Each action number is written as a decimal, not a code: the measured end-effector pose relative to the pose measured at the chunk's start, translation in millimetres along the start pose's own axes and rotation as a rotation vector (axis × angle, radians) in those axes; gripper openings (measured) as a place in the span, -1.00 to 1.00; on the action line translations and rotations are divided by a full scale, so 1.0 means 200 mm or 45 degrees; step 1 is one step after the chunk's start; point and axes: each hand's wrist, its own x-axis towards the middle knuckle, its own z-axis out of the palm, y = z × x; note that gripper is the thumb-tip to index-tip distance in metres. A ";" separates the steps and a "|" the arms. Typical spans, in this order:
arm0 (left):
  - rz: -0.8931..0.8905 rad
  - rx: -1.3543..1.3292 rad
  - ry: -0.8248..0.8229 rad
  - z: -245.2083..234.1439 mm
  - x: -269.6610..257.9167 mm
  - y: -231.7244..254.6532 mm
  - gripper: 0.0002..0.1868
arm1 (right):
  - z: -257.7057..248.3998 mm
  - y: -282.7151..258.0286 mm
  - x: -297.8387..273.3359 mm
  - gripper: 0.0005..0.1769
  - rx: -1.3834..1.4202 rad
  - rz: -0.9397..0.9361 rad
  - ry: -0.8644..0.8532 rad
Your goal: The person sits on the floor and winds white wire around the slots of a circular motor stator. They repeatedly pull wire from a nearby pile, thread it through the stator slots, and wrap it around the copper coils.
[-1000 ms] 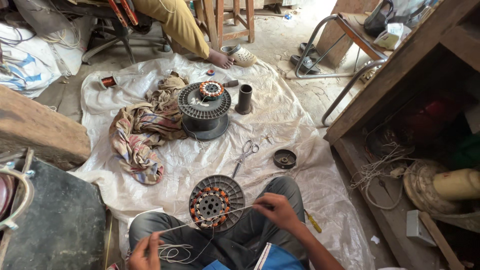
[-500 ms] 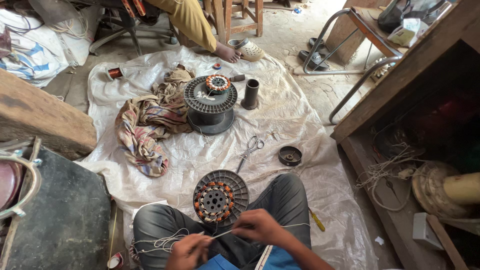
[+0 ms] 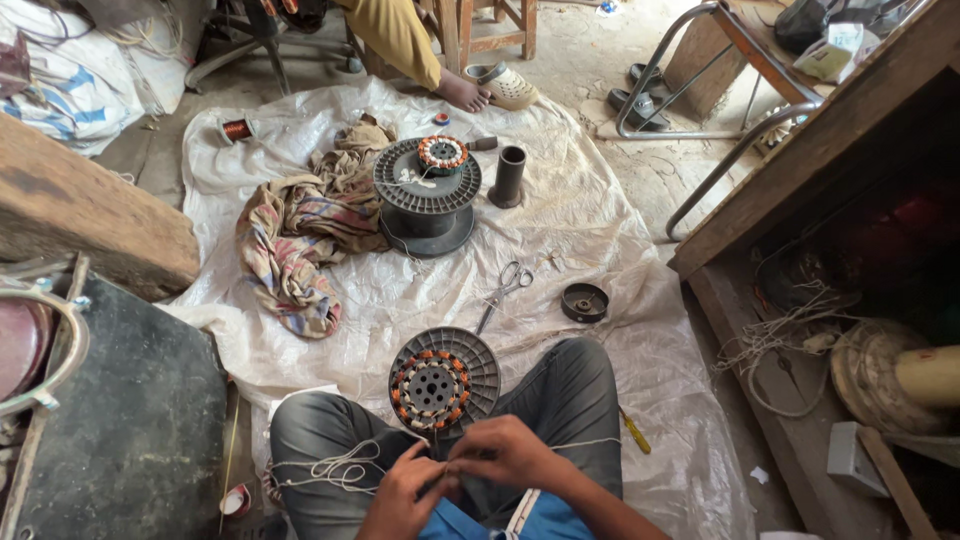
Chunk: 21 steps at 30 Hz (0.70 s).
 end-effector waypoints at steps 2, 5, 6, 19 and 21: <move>-0.401 -0.369 0.017 -0.02 -0.08 -0.07 -0.74 | -0.04 0.05 -0.02 -0.85 -0.034 0.064 0.040; -0.543 -0.383 0.271 -0.27 -0.23 -0.20 -0.82 | -0.20 0.17 -0.10 -0.87 0.019 0.141 0.107; -0.513 -0.476 0.554 -0.36 -0.27 -0.21 -0.80 | -0.26 0.20 -0.13 -0.86 0.040 0.250 0.179; 0.043 0.107 0.223 -0.18 0.11 0.29 -0.37 | 0.02 0.06 0.02 -0.88 0.053 0.032 0.023; -0.178 -0.073 0.085 -0.14 0.14 0.24 -0.62 | -0.02 0.07 0.05 -0.87 0.029 -0.044 0.089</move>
